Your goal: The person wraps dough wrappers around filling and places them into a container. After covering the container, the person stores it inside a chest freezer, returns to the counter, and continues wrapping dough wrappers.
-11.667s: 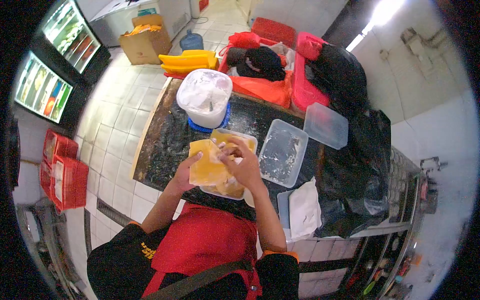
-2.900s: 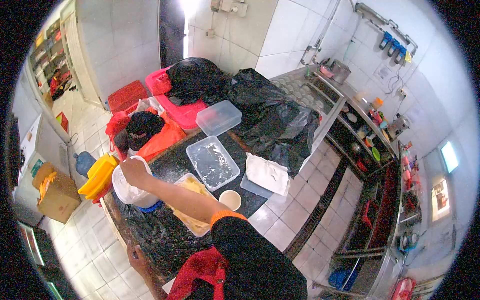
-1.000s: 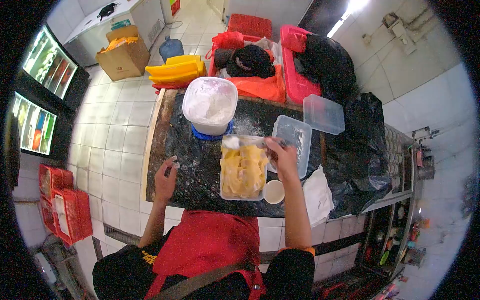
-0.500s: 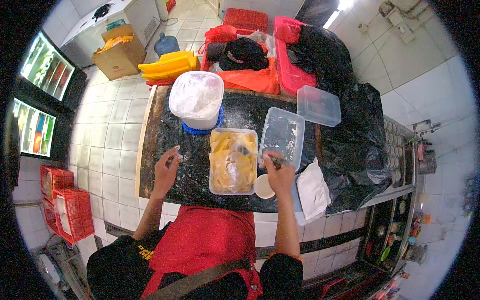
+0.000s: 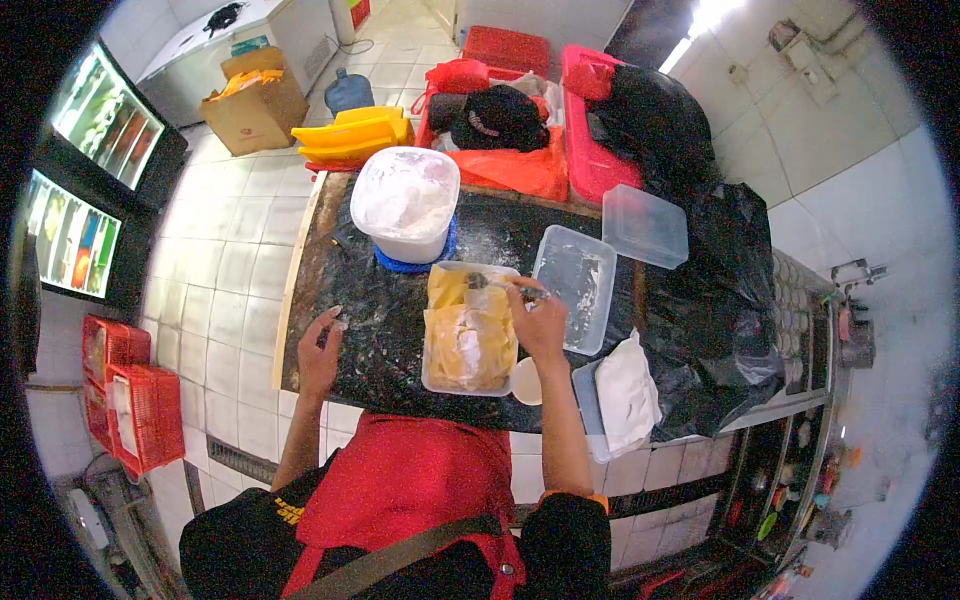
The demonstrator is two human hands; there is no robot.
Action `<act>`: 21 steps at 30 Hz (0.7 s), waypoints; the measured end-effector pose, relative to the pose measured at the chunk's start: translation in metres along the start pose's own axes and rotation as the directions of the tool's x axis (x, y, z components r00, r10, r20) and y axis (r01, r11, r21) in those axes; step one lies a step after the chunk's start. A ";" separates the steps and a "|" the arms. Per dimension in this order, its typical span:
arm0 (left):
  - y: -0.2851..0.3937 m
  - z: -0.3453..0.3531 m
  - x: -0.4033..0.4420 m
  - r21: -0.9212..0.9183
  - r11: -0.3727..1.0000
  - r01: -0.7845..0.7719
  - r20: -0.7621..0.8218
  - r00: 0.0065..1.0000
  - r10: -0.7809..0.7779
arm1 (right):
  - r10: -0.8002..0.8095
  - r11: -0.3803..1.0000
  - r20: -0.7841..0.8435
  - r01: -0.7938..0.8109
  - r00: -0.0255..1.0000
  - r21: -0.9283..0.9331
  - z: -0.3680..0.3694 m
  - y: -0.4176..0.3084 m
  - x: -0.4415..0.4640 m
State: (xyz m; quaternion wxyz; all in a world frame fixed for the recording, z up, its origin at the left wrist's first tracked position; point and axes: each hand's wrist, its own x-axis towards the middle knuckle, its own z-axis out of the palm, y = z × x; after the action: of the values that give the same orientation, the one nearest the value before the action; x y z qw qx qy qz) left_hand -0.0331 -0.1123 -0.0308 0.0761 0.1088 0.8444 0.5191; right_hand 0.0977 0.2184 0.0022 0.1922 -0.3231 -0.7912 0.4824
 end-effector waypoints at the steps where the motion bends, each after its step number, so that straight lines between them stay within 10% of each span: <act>1: -0.004 -0.002 -0.001 0.003 1.000 0.001 -0.004 1.000 -0.001 | -0.067 0.997 -0.053 0.066 0.996 -0.032 0.000 -0.005 0.003; 8: -0.014 -0.015 -0.008 0.009 1.000 0.025 -0.014 1.000 -0.025 | -0.171 0.841 -0.274 0.285 0.947 0.461 0.017 -0.062 0.010; 12: -0.016 -0.004 -0.005 -0.048 0.998 -0.029 -0.013 0.999 0.029 | -0.625 0.771 -0.077 0.599 0.777 -0.218 0.070 -0.097 0.053; 14: -0.006 -0.002 -0.003 -0.046 0.999 0.002 0.021 1.000 -0.001 | -0.464 0.782 0.190 0.501 0.865 -0.371 0.101 -0.106 0.062; 21: -0.004 -0.012 -0.009 -0.085 0.994 0.067 -0.042 0.997 -0.071 | -0.283 0.959 -0.077 0.280 0.956 -0.043 0.102 -0.059 0.097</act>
State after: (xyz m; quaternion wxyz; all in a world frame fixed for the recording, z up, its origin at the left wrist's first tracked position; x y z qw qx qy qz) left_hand -0.0278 -0.1270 -0.0291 0.0793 0.0647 0.8267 0.5532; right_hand -0.0537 0.2011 0.0065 0.2863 -0.2299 -0.8280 0.4238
